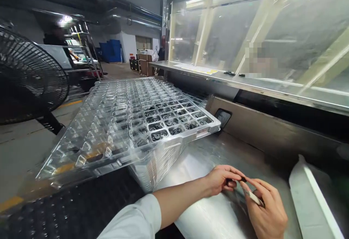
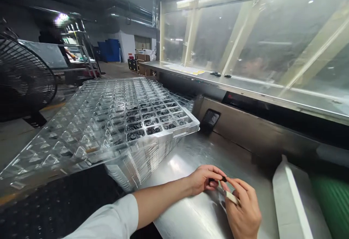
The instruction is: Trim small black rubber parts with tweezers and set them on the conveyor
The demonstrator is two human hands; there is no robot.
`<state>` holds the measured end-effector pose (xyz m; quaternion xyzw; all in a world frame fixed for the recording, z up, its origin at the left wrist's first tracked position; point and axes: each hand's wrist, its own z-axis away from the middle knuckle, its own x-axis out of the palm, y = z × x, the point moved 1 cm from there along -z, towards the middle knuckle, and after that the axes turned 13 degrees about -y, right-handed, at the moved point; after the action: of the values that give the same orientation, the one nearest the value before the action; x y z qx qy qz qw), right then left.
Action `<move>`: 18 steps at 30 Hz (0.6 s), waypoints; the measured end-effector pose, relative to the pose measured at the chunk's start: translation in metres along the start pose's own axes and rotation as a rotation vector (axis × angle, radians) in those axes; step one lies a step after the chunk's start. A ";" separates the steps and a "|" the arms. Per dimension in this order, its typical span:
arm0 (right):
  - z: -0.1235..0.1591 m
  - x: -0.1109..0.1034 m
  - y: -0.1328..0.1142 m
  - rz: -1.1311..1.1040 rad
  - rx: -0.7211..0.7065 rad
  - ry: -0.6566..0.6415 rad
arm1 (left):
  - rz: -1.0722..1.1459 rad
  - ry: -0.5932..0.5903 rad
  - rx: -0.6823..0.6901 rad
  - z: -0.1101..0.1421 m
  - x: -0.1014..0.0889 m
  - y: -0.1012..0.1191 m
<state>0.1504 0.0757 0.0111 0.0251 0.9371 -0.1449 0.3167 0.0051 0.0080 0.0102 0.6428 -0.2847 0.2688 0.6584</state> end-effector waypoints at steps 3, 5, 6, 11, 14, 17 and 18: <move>0.005 0.003 0.004 -0.026 0.192 -0.010 | -0.065 0.086 0.051 0.004 0.001 0.006; 0.009 0.004 0.009 -0.062 0.345 -0.070 | -0.146 0.143 0.079 0.005 0.002 0.007; 0.011 0.004 0.011 -0.083 0.403 -0.107 | -0.191 0.170 0.094 0.005 0.003 0.007; 0.008 0.004 0.012 -0.153 0.595 -0.228 | -0.342 0.218 0.100 0.002 0.004 0.003; 0.004 0.003 0.008 -0.188 0.672 -0.238 | -0.410 0.206 0.080 0.003 0.002 0.003; 0.007 0.005 0.012 -0.248 0.691 -0.215 | -0.484 0.199 0.105 0.006 0.001 0.003; 0.010 0.007 0.015 -0.251 0.674 -0.205 | -0.494 0.193 0.112 0.007 0.001 0.002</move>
<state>0.1530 0.0866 -0.0048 -0.0017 0.7960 -0.4845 0.3629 0.0042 0.0013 0.0126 0.6997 -0.0400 0.1755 0.6914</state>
